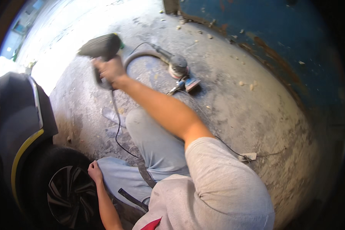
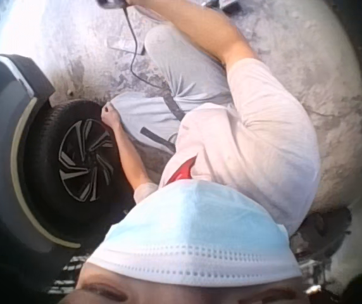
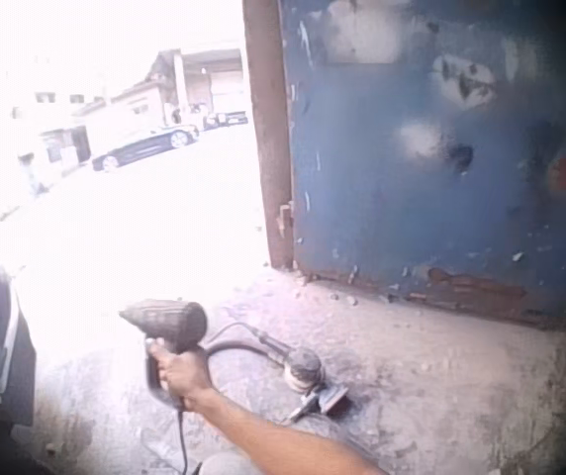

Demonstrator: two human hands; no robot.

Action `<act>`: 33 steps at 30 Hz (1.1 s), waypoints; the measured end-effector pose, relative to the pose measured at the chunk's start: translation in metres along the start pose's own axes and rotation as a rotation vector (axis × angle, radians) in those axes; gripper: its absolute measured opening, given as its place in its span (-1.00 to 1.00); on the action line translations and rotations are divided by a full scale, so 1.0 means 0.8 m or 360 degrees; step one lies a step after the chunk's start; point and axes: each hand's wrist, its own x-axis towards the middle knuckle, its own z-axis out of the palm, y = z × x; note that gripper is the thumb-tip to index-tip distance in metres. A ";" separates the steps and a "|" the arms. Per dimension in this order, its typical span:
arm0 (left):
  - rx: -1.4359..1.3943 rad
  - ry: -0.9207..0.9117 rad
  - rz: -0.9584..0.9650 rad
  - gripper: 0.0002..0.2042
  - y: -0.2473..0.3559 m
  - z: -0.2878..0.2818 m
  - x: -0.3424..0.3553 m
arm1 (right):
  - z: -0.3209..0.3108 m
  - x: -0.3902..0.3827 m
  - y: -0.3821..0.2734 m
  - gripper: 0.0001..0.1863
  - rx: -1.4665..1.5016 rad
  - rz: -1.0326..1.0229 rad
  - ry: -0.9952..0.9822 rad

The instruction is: The person removes a green protective sheet from a black car, then sits on the floor and uses a heat gun to apply heat to the rear wheel arch area. The person repeatedly moves the heat gun along the yellow masking tape line and touches the panel with their hand.

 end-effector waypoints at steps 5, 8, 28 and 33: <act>0.0022 -0.0067 -0.0029 -0.65 -0.001 0.004 0.011 | -0.264 -0.014 -0.011 -0.70 0.0410 0.0101 0.1028; 0.0038 -0.0115 -0.0023 -0.65 -0.004 0.007 0.014 | -0.448 -0.088 0.004 -0.69 0.0641 -0.0207 0.1612; 0.0265 -0.0583 -0.0054 -0.46 0.075 -0.028 -0.001 | -0.706 -0.429 0.111 -0.27 0.0148 0.1183 0.1938; 0.0270 -0.0803 0.0099 -0.04 0.089 -0.147 -0.125 | -0.474 -0.327 0.000 -0.22 -0.0419 0.1380 0.1136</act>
